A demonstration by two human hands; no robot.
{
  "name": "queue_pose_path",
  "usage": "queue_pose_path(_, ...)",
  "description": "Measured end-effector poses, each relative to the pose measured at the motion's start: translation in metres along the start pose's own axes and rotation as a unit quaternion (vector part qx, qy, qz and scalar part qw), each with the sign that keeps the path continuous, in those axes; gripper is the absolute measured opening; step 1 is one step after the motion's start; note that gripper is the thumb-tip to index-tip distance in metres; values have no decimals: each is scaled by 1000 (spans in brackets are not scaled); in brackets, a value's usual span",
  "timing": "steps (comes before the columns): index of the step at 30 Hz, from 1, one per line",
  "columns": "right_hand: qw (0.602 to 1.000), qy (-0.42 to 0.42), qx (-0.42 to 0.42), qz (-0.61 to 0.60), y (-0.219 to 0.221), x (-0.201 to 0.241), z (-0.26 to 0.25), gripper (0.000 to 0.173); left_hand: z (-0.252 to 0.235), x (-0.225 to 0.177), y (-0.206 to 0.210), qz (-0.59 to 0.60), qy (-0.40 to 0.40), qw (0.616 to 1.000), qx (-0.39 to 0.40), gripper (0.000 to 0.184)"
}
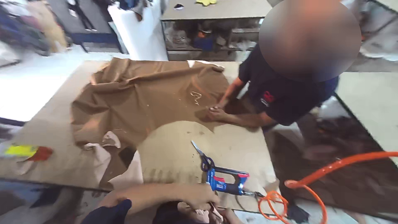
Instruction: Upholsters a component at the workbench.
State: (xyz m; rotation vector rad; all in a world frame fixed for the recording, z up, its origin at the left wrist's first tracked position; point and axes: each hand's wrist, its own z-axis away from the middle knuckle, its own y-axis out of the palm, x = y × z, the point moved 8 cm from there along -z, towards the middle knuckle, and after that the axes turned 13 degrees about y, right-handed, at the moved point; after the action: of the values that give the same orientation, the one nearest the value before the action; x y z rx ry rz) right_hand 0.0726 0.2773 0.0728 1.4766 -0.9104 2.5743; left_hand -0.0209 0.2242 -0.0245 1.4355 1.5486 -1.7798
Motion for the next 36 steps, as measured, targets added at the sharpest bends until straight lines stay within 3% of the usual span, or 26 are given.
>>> queue_pose_path(2, 983, -151, -98, -19, 27, -63, -4, 19, 3, 7, 1, 26, -5, 1000, -13, 10)
queue_pose_path(3, 979, -168, -110, -22, 37, -91, -6, 19, 3, 12, 3, 48, -10, 998, -27, 9)
queue_pose_path(6, 988, -126, -85, -8, 43, -105, -7, 17, 12, 27, 12, 131, -51, 989, -45, 14)
queue_pose_path(9, 994, -74, -79, 34, 39, -93, -8, 17, 24, 37, 9, 140, -117, 983, 28, 29)
queue_pose_path(12, 993, -56, -94, 42, 39, -85, -7, 18, 21, 34, 8, 107, -112, 987, 51, 21)
queue_pose_path(13, 996, -37, -71, 38, 39, -82, -11, 24, 18, 31, 7, 105, -100, 989, 42, 18)
queue_pose_path(17, 986, 72, 148, -8, 42, -83, -37, 46, 15, 30, 10, 169, -103, 980, -29, 30)
queue_pose_path(21, 946, 138, 278, -98, 43, -93, -56, 54, 28, 37, 13, 317, -135, 916, -206, 40)
queue_pose_path(23, 928, 141, 315, -140, 42, -97, -63, 49, 36, 43, 6, 326, -161, 892, -268, 41)
queue_pose_path(24, 925, 138, 324, -145, 41, -100, -65, 43, 39, 44, 4, 295, -182, 900, -265, 40)
queue_pose_path(26, 927, 135, 321, -141, 38, -107, -67, 24, 43, 47, 9, 231, -216, 930, -187, 37)
queue_pose_path(28, 935, 118, 302, -147, 35, -113, -68, 15, 42, 45, 24, 211, -188, 953, -105, 32)
queue_pose_path(31, 952, 44, 252, -169, 29, -117, -81, 17, 29, 43, 25, 217, -143, 961, -99, 35)
queue_pose_path(34, 962, -39, 228, -148, 27, -111, -89, 19, 12, 42, 16, 210, -193, 953, -105, 48)
queue_pose_path(36, 977, -85, 160, -112, 12, -104, -102, 20, 0, 38, 6, 176, -216, 956, -89, 53)
